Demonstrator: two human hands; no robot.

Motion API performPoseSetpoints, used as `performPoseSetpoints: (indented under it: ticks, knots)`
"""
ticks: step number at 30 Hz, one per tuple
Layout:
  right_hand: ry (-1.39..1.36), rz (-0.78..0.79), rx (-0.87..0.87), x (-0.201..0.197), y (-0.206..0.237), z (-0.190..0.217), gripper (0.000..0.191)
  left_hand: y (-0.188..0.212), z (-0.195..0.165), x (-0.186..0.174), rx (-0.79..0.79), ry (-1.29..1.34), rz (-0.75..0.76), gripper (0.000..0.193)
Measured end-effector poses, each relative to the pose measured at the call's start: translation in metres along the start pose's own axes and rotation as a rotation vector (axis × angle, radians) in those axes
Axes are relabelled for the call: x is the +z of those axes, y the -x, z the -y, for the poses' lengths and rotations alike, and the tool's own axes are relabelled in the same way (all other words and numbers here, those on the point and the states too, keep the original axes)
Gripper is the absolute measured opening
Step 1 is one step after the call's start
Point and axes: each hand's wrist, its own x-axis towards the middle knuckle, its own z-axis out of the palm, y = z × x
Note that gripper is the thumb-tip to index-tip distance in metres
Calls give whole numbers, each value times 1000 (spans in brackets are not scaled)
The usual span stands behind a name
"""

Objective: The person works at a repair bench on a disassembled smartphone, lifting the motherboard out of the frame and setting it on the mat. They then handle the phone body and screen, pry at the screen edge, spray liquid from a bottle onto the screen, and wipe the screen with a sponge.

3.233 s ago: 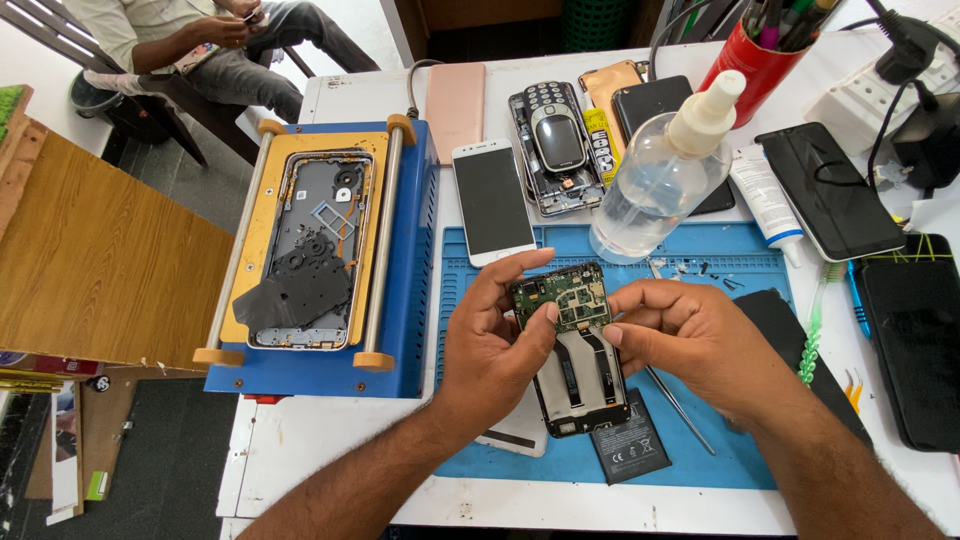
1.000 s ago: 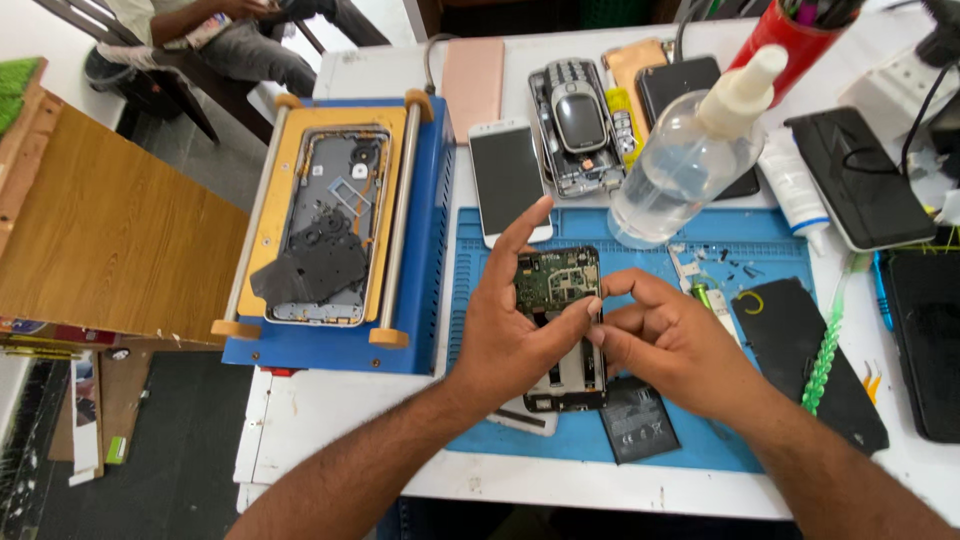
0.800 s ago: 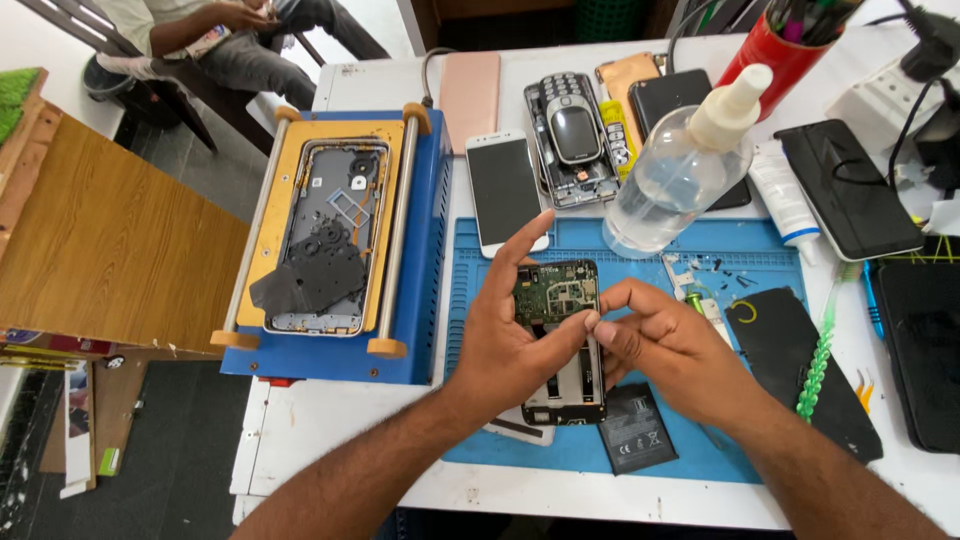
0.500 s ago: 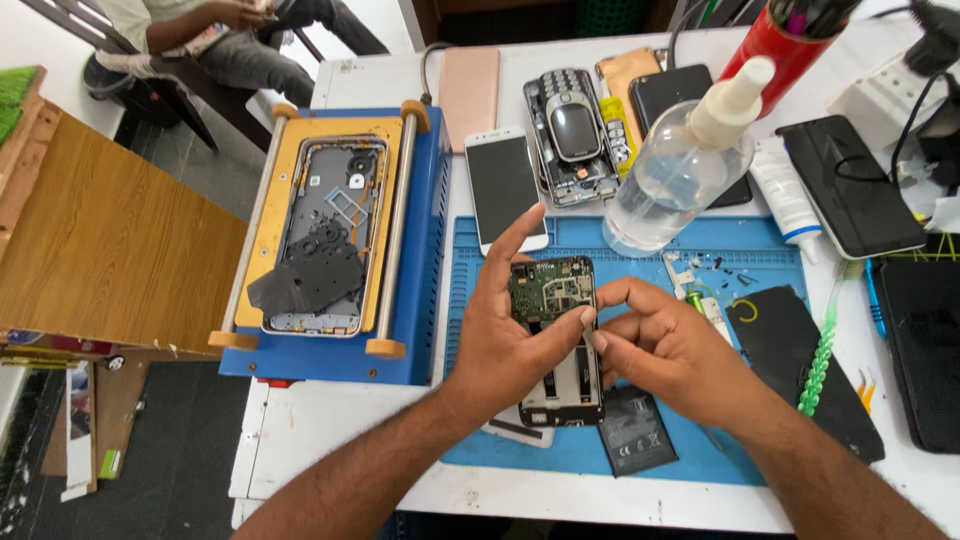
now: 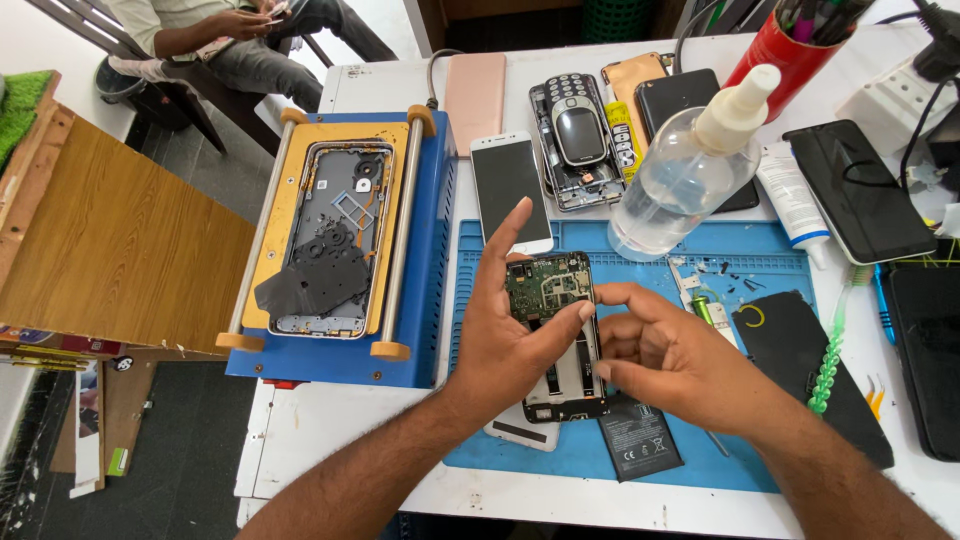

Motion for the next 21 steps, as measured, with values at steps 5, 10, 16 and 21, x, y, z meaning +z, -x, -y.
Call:
performPoseSetpoints:
  ticks: [5, 10, 16, 21]
  knots:
    - [68, -130, -7, -5, 0, -3, 32, 6, -1, 6, 34, -94, 38, 95]
    - [172, -188, -54, -5, 4, 3, 25, 5, 0, 8, 55, -129, 59, 95]
    - [47, -301, -143, -7, 4, 7, 24, 6, 3, 8, -4, 191, 97, 84]
    - [96, -354, -115, -12, 8, 6, 25, 7, 6, 7, -33, 229, 142, 70]
